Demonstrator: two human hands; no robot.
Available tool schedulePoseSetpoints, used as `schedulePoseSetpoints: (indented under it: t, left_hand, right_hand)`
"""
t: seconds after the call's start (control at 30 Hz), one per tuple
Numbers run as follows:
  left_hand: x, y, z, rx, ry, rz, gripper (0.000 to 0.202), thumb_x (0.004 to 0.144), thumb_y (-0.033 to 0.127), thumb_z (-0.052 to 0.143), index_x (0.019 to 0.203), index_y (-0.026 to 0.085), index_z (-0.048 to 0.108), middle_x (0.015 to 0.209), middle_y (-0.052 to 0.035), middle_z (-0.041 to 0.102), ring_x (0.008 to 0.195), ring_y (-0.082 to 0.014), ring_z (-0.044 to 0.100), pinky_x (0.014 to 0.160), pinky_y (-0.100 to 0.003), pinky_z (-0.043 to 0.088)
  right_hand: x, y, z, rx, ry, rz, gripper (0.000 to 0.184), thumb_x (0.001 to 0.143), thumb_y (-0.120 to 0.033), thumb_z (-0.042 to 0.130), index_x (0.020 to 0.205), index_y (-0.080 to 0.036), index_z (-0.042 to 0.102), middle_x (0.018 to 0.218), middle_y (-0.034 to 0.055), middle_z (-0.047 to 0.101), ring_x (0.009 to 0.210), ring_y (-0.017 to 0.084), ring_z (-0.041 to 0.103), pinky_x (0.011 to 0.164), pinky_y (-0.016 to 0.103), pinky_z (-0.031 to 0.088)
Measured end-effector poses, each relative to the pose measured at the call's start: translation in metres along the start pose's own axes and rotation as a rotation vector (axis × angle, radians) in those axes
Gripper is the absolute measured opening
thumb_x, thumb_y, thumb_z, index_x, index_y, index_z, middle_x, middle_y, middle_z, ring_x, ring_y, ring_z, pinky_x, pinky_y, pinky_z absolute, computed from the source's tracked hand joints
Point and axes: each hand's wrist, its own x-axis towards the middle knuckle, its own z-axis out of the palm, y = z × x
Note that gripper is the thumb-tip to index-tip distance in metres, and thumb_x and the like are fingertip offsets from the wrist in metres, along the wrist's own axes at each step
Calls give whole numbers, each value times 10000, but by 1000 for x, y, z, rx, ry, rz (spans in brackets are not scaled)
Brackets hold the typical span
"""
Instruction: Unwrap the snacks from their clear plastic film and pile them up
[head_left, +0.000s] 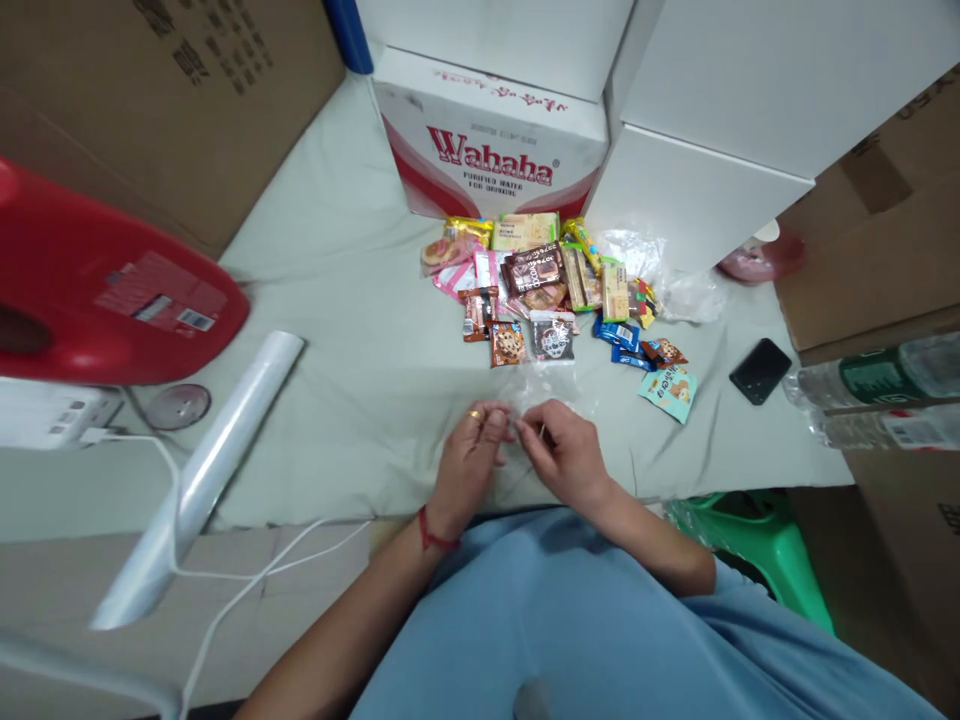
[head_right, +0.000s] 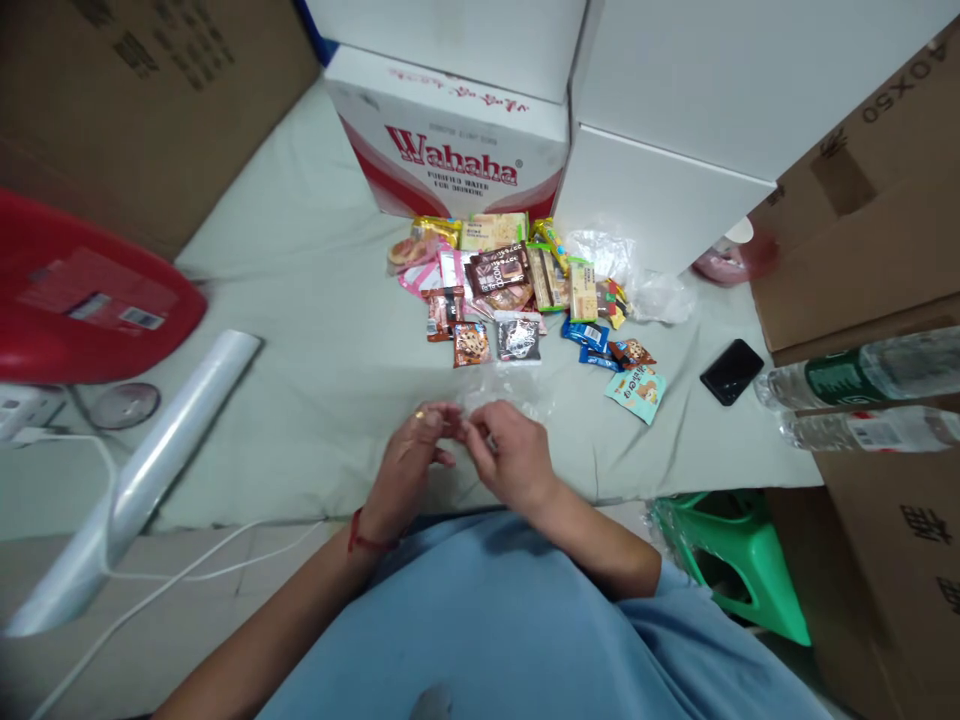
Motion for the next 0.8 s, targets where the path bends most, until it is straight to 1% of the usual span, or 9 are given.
schedulePoseSetpoints:
  t: [0.1,0.17,0.23,0.33,0.4,0.47,0.57,0.67,0.8]
  left_hand:
    - [9,-7,11,-189,-50,-120,441,801,602,769,941,191,691,857,-18,685,793,-175,629,713,-286,517]
    - [15,-13,13,-275,19,-155,403,764,556,811,821,185,666,759,14,638,732,-140,583,709,-263,499]
    - [19,-16,12,-389,142,-199,414,722,537,841,774,192,619,723,34,612,707,-125,575,691,-249,498]
    - [22,-14,8,-564,239,-256,481,659,524,886,782,211,543,723,48,618,702,-122,611,685,-247,528]
    - [24,-11,6,-609,276,-244,502,652,511,896,773,216,508,685,67,582,634,-94,571,619,-212,502]
    - [26,-7,3,-588,322,-220,484,674,497,884,770,218,501,648,87,522,557,-66,488,530,-179,435]
    - [32,-3,-7,-497,325,-241,405,719,462,834,777,221,513,614,98,464,492,-60,394,442,-174,347]
    - [40,-3,-23,-371,304,-262,304,744,395,772,756,219,524,589,89,454,472,-66,349,404,-181,279]
    - [51,-9,-39,-262,331,-242,242,753,367,726,744,223,532,563,83,433,460,-81,331,388,-207,240]
  right_hand:
    - [-7,-2,7,-24,-135,-100,164,1018,-268,527,965,-206,669,853,45,679,768,166,620,706,268,470]
    - [-10,2,2,38,-155,-102,156,1025,-270,545,1030,-212,690,887,40,697,784,163,632,722,265,489]
    - [-12,11,-10,77,-39,-43,172,1039,-297,550,1043,-218,703,899,37,691,779,159,625,730,266,496]
    - [-10,35,-27,-3,251,154,244,1022,-383,568,1121,-199,694,1003,70,671,698,151,564,712,297,500]
    - [-7,54,-32,-52,308,307,421,953,-460,640,1263,-175,656,1122,107,669,645,140,528,705,325,506]
    - [-2,71,-32,-30,194,422,546,874,-497,706,1302,-162,651,1089,103,698,637,148,539,695,331,498]
    - [7,85,-37,90,-19,457,372,856,-489,680,1047,-176,745,823,40,703,688,178,586,696,308,470]
    - [18,90,-57,209,-40,424,348,862,-515,662,916,-182,744,748,18,668,698,170,581,685,288,452]
    - [31,96,-92,316,-85,408,418,807,-539,759,1010,-175,734,741,-2,652,682,150,570,663,273,442]
